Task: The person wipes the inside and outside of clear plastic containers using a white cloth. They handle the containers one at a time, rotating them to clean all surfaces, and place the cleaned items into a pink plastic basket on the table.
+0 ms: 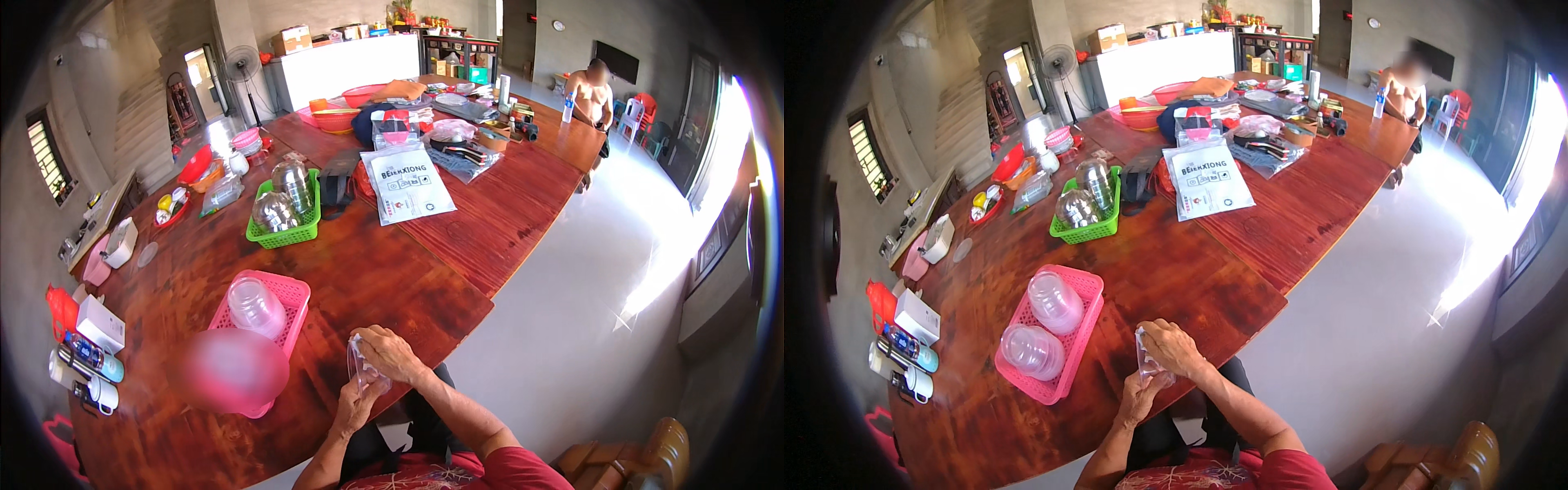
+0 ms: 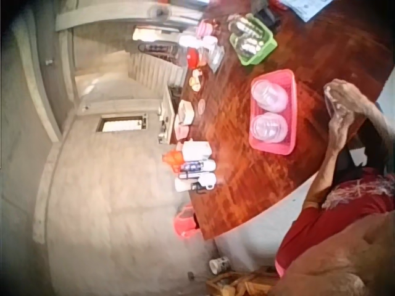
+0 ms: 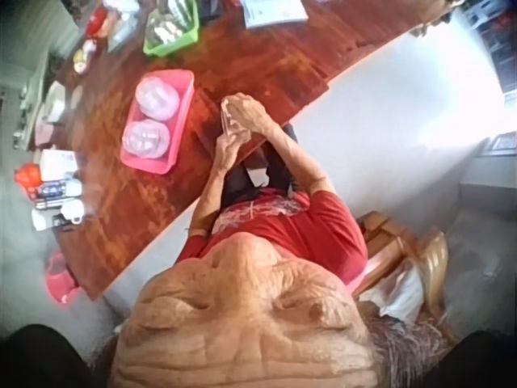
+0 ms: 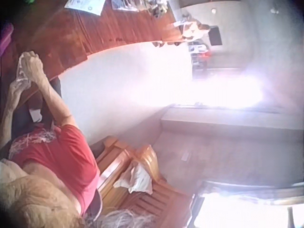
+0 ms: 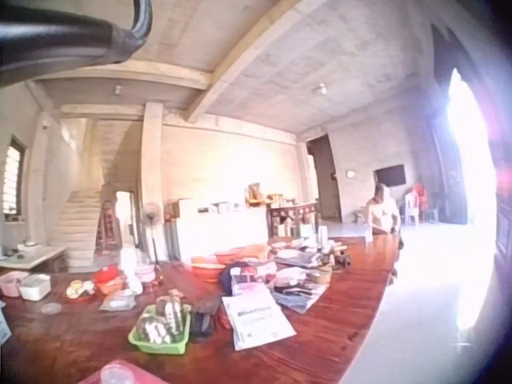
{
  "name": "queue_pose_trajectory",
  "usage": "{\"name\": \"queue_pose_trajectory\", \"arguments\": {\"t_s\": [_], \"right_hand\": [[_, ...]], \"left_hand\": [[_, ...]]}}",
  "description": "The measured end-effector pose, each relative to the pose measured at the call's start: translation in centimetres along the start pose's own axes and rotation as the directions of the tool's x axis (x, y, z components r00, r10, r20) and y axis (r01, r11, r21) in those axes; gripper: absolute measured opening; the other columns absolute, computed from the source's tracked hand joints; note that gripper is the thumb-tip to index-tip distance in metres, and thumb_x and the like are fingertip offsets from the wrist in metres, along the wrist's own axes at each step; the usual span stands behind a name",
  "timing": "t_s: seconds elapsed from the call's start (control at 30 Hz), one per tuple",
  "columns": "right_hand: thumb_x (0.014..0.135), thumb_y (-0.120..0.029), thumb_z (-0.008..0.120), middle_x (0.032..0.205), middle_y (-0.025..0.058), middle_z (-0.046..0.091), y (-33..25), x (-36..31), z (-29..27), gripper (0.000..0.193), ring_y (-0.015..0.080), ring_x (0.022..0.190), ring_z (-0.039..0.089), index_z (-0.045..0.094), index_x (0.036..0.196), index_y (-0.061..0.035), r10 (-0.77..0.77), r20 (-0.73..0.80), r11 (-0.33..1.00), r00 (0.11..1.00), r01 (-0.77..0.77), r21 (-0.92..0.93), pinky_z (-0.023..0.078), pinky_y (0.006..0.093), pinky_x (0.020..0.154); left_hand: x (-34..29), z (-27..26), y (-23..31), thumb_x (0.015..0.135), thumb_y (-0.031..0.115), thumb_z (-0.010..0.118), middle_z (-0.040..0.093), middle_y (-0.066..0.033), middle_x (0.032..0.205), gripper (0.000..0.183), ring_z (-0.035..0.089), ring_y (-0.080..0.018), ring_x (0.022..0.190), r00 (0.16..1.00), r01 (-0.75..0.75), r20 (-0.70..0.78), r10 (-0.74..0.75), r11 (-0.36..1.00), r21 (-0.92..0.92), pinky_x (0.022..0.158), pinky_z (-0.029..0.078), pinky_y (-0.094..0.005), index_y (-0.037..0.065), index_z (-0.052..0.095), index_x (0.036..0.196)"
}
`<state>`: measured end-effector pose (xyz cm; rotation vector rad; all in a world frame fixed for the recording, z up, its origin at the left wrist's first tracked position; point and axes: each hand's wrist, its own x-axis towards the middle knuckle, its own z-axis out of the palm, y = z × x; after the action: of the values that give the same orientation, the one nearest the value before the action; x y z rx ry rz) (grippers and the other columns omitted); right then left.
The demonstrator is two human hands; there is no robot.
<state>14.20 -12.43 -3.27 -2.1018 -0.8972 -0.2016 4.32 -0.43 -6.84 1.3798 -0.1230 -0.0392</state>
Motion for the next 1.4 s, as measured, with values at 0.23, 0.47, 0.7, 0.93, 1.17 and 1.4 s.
{"name": "queue_pose_trajectory", "arguments": {"t_s": [0.23,0.47,0.7,0.93,1.17,1.4], "right_hand": [[0.077,-0.011,0.062,0.120,0.0175,0.051,-5.9,-5.1,-0.4,0.045,0.0365,0.111,0.050,0.054,0.121,-0.0057,-0.257,-0.180,0.953,0.950,0.218,-0.211,0.045,0.0456,0.089],[0.082,-0.007,0.058,0.122,0.0161,0.051,-2.2,-1.7,-1.9,0.047,0.0332,0.113,0.050,0.048,0.127,-0.0045,-0.179,-0.090,0.954,0.980,0.195,0.227,0.043,0.0411,0.094],[0.079,-0.009,0.058,0.119,0.0173,0.054,-4.4,-2.4,-2.0,0.045,0.0359,0.112,0.051,0.051,0.123,-0.0024,-0.109,-0.209,0.959,0.972,0.158,0.236,0.043,0.0429,0.094],[0.072,-0.013,0.063,0.132,0.0116,0.048,-7.2,-4.7,-2.8,0.050,0.0301,0.118,0.051,0.056,0.122,-0.0082,-0.399,-0.120,0.915,0.909,0.385,-0.120,0.044,0.0431,0.093],[0.075,-0.022,0.068,0.125,0.0132,0.053,-3.8,-1.0,-6.3,0.045,0.0313,0.120,0.047,0.060,0.118,-0.0115,-0.337,0.072,0.858,0.939,0.275,0.435,0.039,0.0435,0.098],[0.078,-0.015,0.068,0.112,0.0106,0.054,-2.8,-0.9,-5.3,0.040,0.0254,0.107,0.053,0.057,0.115,-0.0064,-0.221,0.240,0.741,0.945,0.003,0.672,0.043,0.0370,0.090]], "left_hand": [[-0.5,-0.5,1.8,0.089,0.019,0.064,0.057,-0.0038,0.108,0.034,0.055,-0.0135,0.098,0.990,-0.138,-0.003,0.140,0.979,0.151,0.086,0.045,-0.0293,0.003,0.051,0.117],[-2.1,-1.3,1.3,0.090,0.010,0.061,0.057,-0.0045,0.113,0.028,0.054,-0.0133,0.105,0.989,0.013,0.144,-0.027,0.995,0.096,0.092,0.043,-0.0292,0.001,0.054,0.116],[-1.7,-0.5,1.9,0.092,0.014,0.059,0.056,-0.0019,0.111,0.031,0.053,-0.0113,0.102,0.990,-0.129,0.068,0.122,0.986,0.108,0.090,0.043,-0.0255,0.004,0.051,0.121],[-2.2,1.4,4.0,0.089,0.012,0.060,0.058,-0.0021,0.110,0.028,0.055,-0.0124,0.098,0.993,-0.090,-0.087,0.082,0.992,-0.088,0.082,0.047,-0.0281,0.003,0.055,0.116],[-3.2,0.9,4.9,0.092,0.009,0.058,0.062,-0.0003,0.100,0.019,0.056,-0.0119,0.096,0.974,-0.099,0.217,0.068,0.986,0.133,0.083,0.044,-0.0269,0.001,0.061,0.110],[-3.7,1.3,4.9,0.087,0.001,0.061,0.061,-0.0027,0.102,0.024,0.057,-0.0117,0.095,0.993,-0.002,0.117,0.004,1.000,-0.018,0.083,0.047,-0.0267,0.000,0.059,0.111]]}}
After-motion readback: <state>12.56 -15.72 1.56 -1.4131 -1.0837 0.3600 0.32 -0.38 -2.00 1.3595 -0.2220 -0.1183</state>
